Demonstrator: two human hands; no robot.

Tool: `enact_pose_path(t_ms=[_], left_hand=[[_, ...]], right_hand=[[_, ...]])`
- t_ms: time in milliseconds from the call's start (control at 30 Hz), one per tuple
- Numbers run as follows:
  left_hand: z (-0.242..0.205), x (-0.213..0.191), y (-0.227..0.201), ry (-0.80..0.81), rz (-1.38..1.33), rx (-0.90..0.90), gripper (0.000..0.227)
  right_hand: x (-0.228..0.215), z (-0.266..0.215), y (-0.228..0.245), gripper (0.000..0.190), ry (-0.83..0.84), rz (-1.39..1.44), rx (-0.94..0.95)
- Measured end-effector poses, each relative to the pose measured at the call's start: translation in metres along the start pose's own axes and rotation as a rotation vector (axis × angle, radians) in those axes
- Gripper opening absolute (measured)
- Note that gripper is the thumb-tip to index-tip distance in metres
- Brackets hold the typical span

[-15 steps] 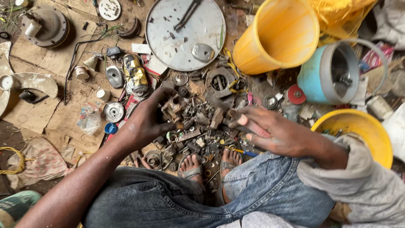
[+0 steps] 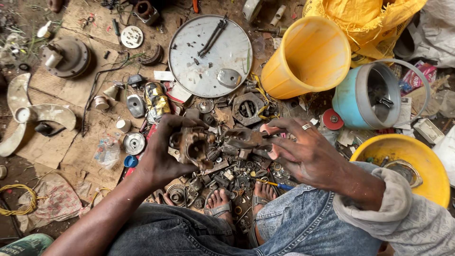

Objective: The person sits on the ground and uses a screwdriver and pliers to disassemble and manipulate a small mechanical component. They remove parts, adjust internal pieces, and handle the component repeatedly while surrounded by scrap metal and tools.

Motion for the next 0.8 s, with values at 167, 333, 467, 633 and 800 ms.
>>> enact_pose_path(t_ms=[167, 333, 467, 633, 800], left_hand=[[-0.004, -0.002, -0.003, -0.110, 0.239, 0.419, 0.076], [-0.003, -0.006, 0.008, -0.170, 0.345, 0.171, 0.079], [-0.003, -0.007, 0.007, -0.089, 0.146, 0.176, 0.085], [0.002, -0.007, 0.007, -0.063, 0.221, 0.005, 0.092], [-0.003, -0.005, 0.010, -0.037, 0.225, -0.053, 0.091]], right_hand=[[-0.002, 0.001, 0.002, 0.029, -0.062, -0.060, -0.072], [-0.004, 0.000, 0.005, 0.036, -0.075, -0.056, -0.101], [-0.004, 0.001, 0.004, 0.030, -0.077, -0.040, -0.081], [-0.002, 0.002, 0.004, 0.029, -0.054, -0.070, -0.071], [0.002, 0.002, 0.001, 0.026, 0.018, 0.004, -0.026]])
Point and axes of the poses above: each hand's wrist, its own z-axis towards the middle knuckle, its own x-axis out of the palm, y = z × x, the point moved 3 cm from there along z, towards the middle knuckle, and after that the axes turned 7 degrees about -x, right-handed, at the moved point
